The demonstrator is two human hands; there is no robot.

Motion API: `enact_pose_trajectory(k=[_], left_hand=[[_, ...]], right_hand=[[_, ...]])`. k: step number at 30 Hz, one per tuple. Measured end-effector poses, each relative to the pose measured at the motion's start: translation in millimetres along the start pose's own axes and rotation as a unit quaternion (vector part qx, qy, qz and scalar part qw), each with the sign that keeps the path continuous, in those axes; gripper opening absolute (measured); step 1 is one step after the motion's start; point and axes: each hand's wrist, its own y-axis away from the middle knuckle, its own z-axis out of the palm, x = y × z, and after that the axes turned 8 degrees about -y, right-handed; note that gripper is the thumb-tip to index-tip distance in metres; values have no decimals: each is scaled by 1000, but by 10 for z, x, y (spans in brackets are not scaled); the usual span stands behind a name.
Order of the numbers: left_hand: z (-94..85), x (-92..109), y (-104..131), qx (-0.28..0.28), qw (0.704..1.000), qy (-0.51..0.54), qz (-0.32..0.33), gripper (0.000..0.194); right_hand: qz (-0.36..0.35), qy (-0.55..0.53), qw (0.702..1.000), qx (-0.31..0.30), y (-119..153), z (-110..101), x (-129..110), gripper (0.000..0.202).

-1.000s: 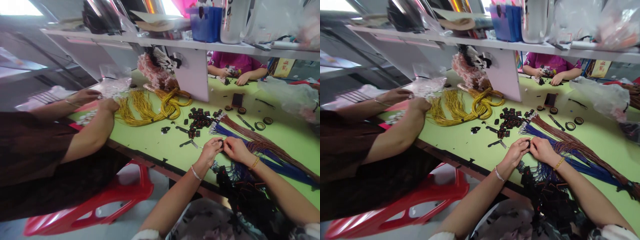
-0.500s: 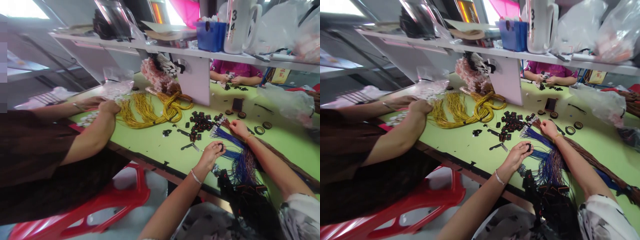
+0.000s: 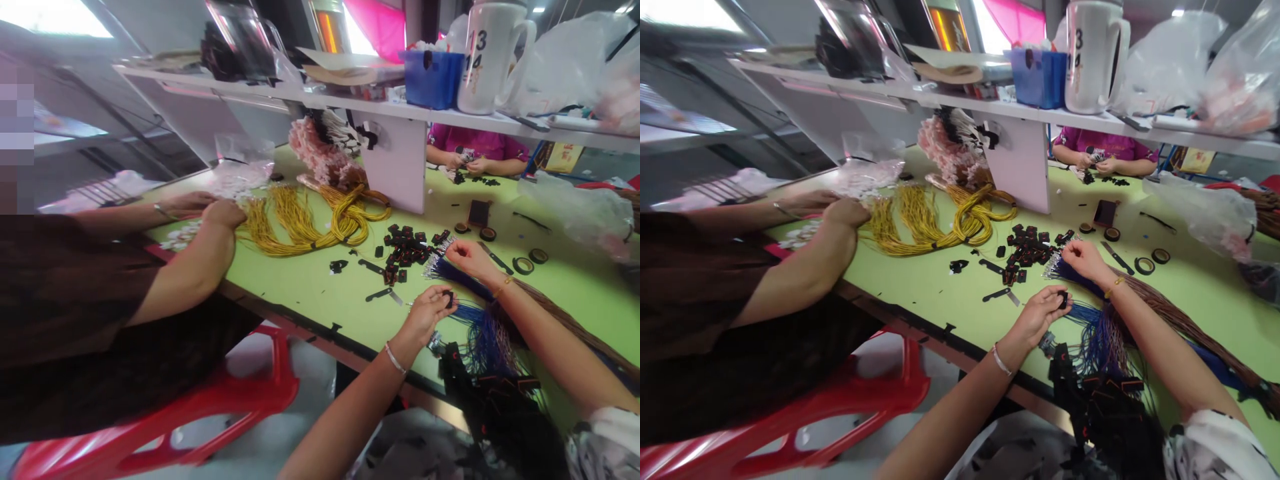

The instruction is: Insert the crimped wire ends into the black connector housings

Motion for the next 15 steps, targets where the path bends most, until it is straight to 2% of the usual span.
enact_pose_trajectory(k=[4,9,15], left_hand=[[-5,-10,-12,-9,1000,25,10,29],[13,-19,-32,-3,999,42,6,23],[9,-53,-50,-3,999,53,2,20]], right_hand=[[25,-46,999,-7,361,30,-36,16],[33,-46,998,6,792,51,9,12],[-12,27,1000,8,943,117,63,12]])
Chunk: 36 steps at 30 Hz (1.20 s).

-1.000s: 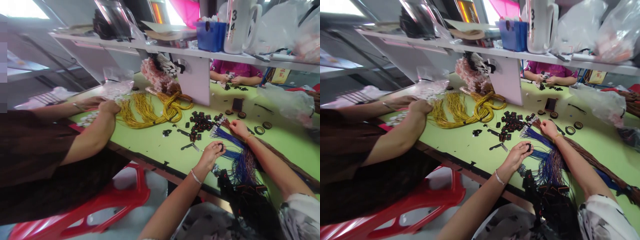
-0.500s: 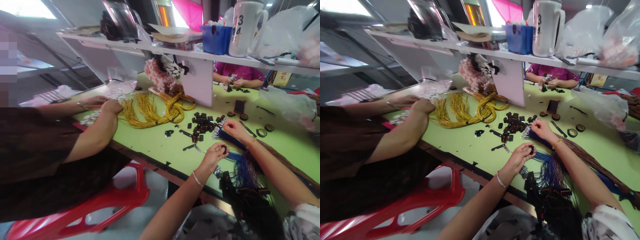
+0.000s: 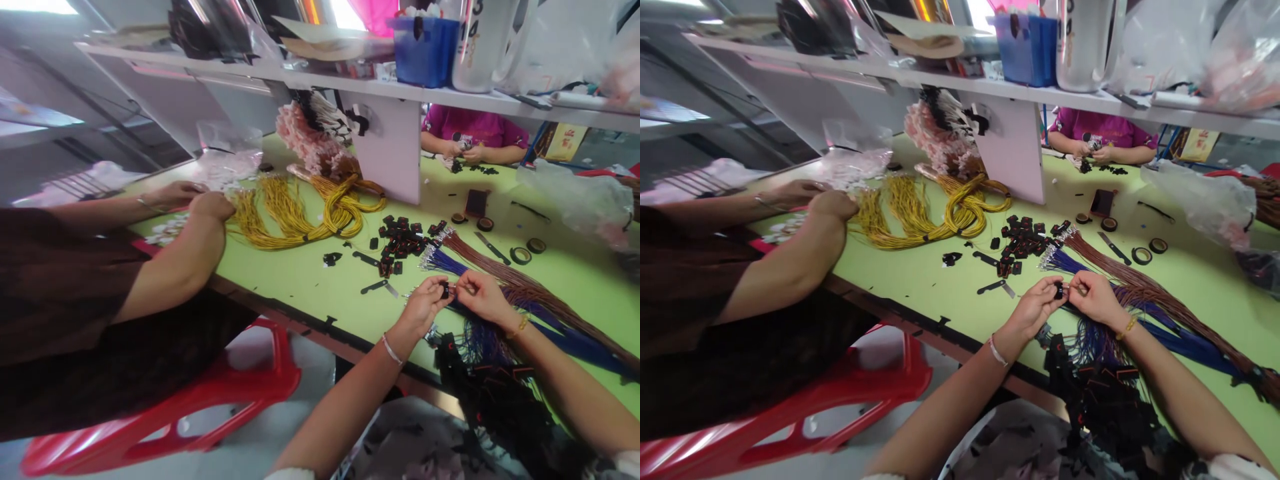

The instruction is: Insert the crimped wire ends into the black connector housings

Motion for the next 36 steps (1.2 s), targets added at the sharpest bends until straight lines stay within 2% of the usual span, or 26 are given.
enact_pose_trajectory(k=[10,18,24,27,29,31,33,34,36], left_hand=[[12,40,31,3,1000,-9,-1,23],[67,10,76,29,995,-91,-8,27],[57,-8,65,42,995,-92,1,29],[56,-31,54,48,991,-126,12,29],[89,-34,99,54,984,-164,46,27],[169,-25,220,54,964,-231,121,24],[296,-24,409,8,922,-325,209,25],[372,-36,513,-45,895,-372,241,25],[533,-99,696,-199,834,-441,264,30]], right_hand=[[-79,118,990,-1,17,-9,-50,11],[-131,164,977,-29,31,52,4,9],[-81,142,986,-42,45,70,-3,12],[-61,133,988,-41,39,64,-13,11],[-43,100,992,-67,3,-11,-43,12],[-9,32,995,-96,-56,-142,-88,18],[30,-23,996,-85,-116,-269,-135,26],[41,-31,996,-73,-137,-307,-154,28],[42,-19,996,-78,-148,-299,-177,28]])
